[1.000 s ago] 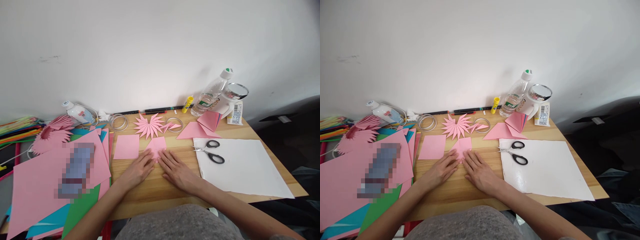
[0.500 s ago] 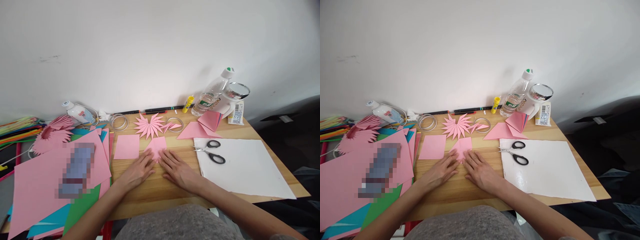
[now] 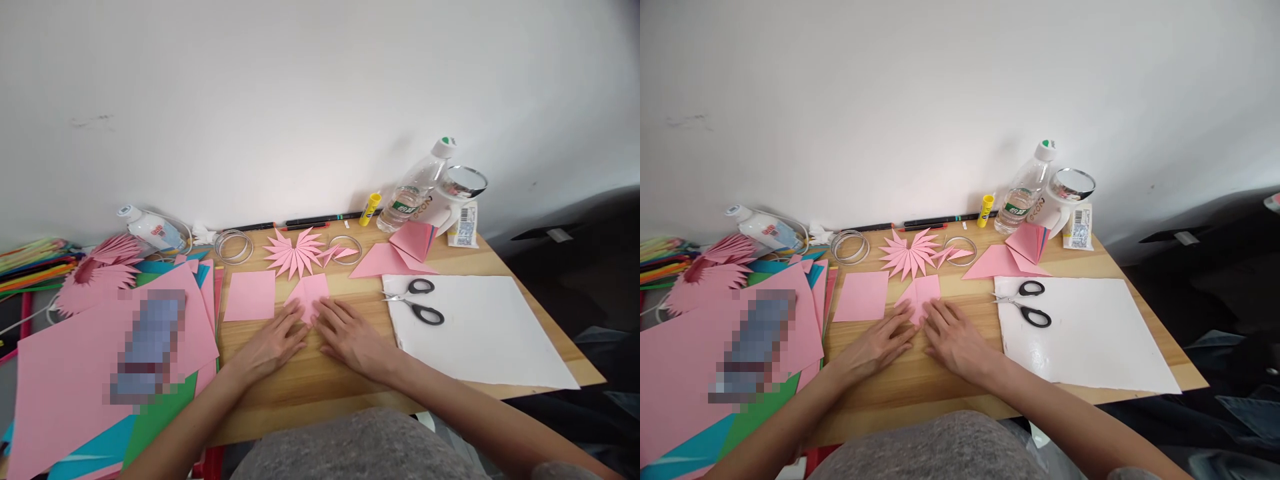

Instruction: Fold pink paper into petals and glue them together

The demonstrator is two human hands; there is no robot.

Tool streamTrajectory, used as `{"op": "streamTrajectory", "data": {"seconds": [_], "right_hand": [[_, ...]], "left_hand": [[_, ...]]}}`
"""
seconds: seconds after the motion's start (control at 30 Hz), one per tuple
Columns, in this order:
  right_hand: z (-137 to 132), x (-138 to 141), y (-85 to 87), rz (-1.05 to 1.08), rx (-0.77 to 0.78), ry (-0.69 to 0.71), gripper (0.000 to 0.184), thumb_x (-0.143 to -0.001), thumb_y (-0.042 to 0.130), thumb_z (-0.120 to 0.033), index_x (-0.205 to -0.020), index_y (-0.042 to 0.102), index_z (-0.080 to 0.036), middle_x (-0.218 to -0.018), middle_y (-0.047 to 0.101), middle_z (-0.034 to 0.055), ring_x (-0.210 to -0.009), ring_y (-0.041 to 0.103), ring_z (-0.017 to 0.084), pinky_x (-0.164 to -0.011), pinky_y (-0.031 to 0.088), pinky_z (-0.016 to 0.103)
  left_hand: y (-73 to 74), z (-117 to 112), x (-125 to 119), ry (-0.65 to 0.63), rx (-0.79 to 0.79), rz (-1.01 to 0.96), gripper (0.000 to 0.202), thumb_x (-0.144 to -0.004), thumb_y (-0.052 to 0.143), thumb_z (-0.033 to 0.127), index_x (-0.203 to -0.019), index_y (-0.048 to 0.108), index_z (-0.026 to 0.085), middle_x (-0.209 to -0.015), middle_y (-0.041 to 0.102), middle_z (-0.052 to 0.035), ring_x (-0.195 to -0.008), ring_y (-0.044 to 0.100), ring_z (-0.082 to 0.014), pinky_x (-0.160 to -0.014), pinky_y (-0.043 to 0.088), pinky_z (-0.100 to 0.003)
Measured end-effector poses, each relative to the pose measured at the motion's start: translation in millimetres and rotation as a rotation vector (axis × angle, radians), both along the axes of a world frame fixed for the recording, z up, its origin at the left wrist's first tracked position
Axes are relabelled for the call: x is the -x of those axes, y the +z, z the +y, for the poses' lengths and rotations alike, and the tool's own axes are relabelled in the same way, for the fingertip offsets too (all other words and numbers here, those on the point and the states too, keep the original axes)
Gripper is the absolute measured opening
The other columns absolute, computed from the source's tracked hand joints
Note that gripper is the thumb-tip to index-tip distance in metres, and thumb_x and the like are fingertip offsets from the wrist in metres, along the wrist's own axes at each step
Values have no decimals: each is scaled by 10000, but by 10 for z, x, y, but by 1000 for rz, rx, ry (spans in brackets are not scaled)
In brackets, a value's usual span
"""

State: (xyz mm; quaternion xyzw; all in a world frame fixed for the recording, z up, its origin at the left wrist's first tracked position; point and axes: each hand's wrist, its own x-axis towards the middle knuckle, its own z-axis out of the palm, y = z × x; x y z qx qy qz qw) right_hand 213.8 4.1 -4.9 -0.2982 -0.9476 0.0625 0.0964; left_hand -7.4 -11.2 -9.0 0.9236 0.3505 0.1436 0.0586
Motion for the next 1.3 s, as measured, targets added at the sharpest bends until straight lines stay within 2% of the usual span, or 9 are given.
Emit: {"op": "streamTrajectory", "data": {"seconds": [0.17, 0.33, 0.5, 0.6, 0.77, 0.97, 1.3], "right_hand": [[48, -5, 35, 21, 21, -17, 284, -871, 484, -272, -1101, 544, -115, -1306, 455, 168, -1271, 336, 265, -1011, 344, 428], [60, 14, 11, 36, -2, -44, 229, -893, 437, -238, -1052, 566, -134, -1271, 486, 143, -1218, 394, 258, -993, 352, 420], [91, 23, -22, 96, 14, -59, 187, -880, 457, -180, -1014, 587, -170, -1231, 518, 107, -1153, 434, 236, -966, 360, 412], [118, 52, -43, 189, 67, -120, 151, -877, 478, -211, -934, 618, -198, -1142, 561, 80, -1059, 477, 223, -908, 392, 394], [160, 130, -91, 303, 132, -219, 97, -855, 523, -221, -838, 614, -193, -1030, 574, 66, -966, 483, 209, -837, 403, 358], [187, 191, -121, 273, 112, -260, 15, -818, 557, -183, -813, 570, -176, -985, 562, 61, -905, 472, 206, -785, 382, 347], [350, 63, -114, 178, 25, -214, 128, -896, 448, -194, -839, 557, -160, -953, 551, 78, -890, 458, 200, -791, 394, 343]], "left_hand": [[43, 11, 5, -19, -39, 23, 239, -888, 432, 203, -1062, 577, 125, -1217, 548, -160, -1284, 339, -255, -968, 441, -399], [29, 8, -7, -6, -56, 46, 252, -891, 419, 178, -1093, 560, 126, -1198, 556, -159, -1282, 341, -262, -962, 442, -414], [58, 8, -40, -4, -25, 120, 260, -884, 452, 248, -1084, 569, 130, -1186, 553, -176, -1271, 356, -282, -954, 436, -428], [81, 1, -46, 0, -42, 161, 293, -878, 459, 293, -1095, 562, 125, -1206, 538, -197, -1261, 370, -293, -947, 435, -429], [87, -5, -43, 7, -46, 197, 312, -877, 452, 330, -1092, 567, 136, -1239, 521, -191, -1263, 370, -285, -963, 418, -411], [116, 1, -60, 30, 19, 234, 329, -889, 428, 347, -1116, 561, 148, -1281, 495, -170, -1283, 337, -271, -986, 386, -391], [128, -15, -38, 28, 96, 215, 323, -890, 431, 337, -1155, 535, 183, -1302, 482, -145, -1306, 297, -259, -993, 370, -411]]}}
